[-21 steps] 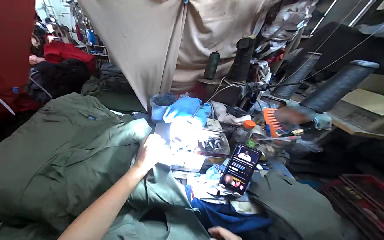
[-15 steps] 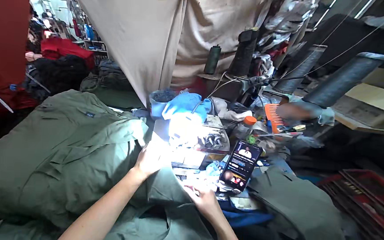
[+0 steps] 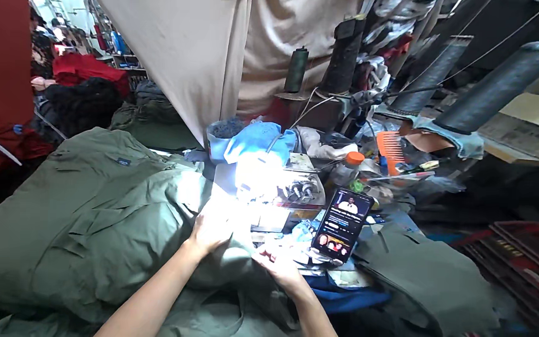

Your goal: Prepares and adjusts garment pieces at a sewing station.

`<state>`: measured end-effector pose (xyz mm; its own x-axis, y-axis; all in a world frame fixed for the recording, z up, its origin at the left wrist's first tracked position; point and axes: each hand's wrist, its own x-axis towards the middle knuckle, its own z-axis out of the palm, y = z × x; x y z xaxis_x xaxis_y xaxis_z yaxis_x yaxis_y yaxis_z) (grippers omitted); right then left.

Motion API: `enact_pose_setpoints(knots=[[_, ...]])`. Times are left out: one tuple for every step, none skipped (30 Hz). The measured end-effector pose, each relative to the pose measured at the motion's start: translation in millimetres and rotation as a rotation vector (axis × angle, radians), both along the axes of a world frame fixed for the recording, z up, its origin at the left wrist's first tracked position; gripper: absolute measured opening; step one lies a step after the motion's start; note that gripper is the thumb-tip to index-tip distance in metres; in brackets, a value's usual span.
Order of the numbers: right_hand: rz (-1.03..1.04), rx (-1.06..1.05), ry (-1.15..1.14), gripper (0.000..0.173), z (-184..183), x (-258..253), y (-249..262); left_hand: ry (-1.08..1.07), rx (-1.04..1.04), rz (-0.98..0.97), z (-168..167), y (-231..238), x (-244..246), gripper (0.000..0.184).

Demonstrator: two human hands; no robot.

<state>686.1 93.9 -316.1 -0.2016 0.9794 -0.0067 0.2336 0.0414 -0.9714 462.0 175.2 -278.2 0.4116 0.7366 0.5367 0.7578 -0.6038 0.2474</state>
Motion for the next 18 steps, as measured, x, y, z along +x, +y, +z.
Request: enact_pose_setpoints(knots=[[-0.011,0.027,-0.040,0.019,2,-2,4,0.009,-0.042,0.004,3,5,0,0.034],[-0.025,0.061,-0.078,0.022,3,-4,7,0.010,-0.044,0.001,2,9,1,0.033],[-0.039,0.083,-0.107,0.023,5,-5,10,0.012,-0.020,-0.003,0,13,1,0.031],[-0.050,0.106,-0.125,0.024,6,-7,12,0.008,-0.017,0.001,-1,16,1,0.030],[-0.061,0.117,-0.132,0.023,7,-8,13,0.002,-0.025,0.009,-1,17,2,0.029],[-0.071,0.114,-0.133,0.022,8,-9,14,0.003,-0.028,0.016,-1,18,3,0.028],[-0.082,0.117,-0.136,0.021,10,-11,14,0.005,-0.014,0.015,-1,18,3,0.027],[-0.095,0.121,-0.140,0.022,9,-12,13,0.013,0.010,0.011,0,19,3,0.027],[-0.105,0.116,-0.145,0.021,10,-12,9,0.021,0.012,0.013,2,17,3,0.028],[-0.112,0.117,-0.156,0.021,12,-10,4,0.031,-0.008,0.028,6,14,3,0.029],[-0.122,0.126,-0.172,0.020,16,-6,-3,0.062,-0.045,0.057,12,10,3,0.032],[-0.136,0.136,-0.196,0.020,21,0,-12,0.083,-0.088,0.079,16,4,2,0.036],[-0.160,0.157,-0.233,0.020,25,8,-23,0.073,-0.105,0.076,16,-6,-2,0.039],[-0.210,0.202,-0.285,0.020,29,20,-36,0.019,-0.058,0.053,11,-17,-7,0.041],[-0.292,0.284,-0.355,0.018,30,34,-48,-0.072,0.012,0.012,7,-31,-11,0.047],[-0.391,0.384,-0.441,0.015,28,52,-60,-0.162,0.034,-0.044,5,-50,-17,0.054],[-0.495,0.484,-0.543,0.012,25,71,-69,-0.216,0.013,-0.112,2,-71,-23,0.056],[-0.593,0.554,-0.651,0.011,24,92,-75,-0.231,-0.042,-0.188,-1,-92,-31,0.052]])
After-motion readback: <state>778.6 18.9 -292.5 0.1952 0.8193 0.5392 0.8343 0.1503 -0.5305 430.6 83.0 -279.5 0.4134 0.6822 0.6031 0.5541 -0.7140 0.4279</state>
